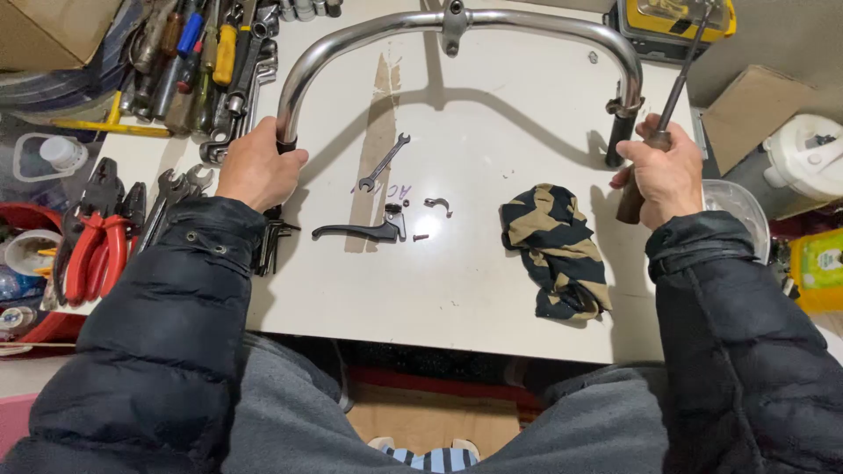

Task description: The person positions a bicycle handlebar on a workbench and uses a screwdriver to tighten a brake lever clamp. They then remove the screwdriver and wipe the handlebar with a cloth.

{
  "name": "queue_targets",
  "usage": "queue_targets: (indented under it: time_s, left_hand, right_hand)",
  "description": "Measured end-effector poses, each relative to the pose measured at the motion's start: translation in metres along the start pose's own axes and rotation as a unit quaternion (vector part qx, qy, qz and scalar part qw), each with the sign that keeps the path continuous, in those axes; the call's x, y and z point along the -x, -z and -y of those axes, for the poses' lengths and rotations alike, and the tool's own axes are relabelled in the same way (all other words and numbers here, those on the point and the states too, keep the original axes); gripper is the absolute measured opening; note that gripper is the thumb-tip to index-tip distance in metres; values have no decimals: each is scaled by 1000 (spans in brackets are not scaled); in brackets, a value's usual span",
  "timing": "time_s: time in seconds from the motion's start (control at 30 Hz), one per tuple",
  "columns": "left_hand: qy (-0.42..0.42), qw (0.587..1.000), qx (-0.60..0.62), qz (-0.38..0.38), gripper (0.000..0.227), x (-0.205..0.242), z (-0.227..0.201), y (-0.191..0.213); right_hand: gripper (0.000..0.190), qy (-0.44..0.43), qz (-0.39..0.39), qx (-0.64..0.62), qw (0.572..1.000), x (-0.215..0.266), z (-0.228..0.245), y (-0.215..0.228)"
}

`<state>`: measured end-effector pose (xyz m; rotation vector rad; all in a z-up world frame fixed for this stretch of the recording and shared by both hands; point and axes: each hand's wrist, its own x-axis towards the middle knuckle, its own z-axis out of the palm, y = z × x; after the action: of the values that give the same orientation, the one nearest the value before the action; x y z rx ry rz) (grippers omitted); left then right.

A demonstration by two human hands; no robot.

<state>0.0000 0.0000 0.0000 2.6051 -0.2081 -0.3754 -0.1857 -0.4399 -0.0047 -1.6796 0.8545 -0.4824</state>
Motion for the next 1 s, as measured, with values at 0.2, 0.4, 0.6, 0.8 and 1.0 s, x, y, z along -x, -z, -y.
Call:
queue_targets:
  time_s: [0.2,0.4,0.6,0.8,1.0]
  left_hand:
    - [-1,999,36,-5,33,20,-22,22]
    - [-172,973,120,-92,22,21,-6,34]
    - [-358,887,164,-239,25,47,-32,42]
    - [-369,859,206,-289,23,50,-40,36]
    - [-341,849,230,-331,20,49,-45,29]
  right_hand:
    - [35,59,27,64,996,-8,-1,-6]
    - [36,51,0,18,999,-25,-14,-4]
    - [28,186,-109,35,976,-8,6,-13]
    - [18,408,59,125,902,85,108,-59]
    - [30,588,145,171,777,128,193,-107]
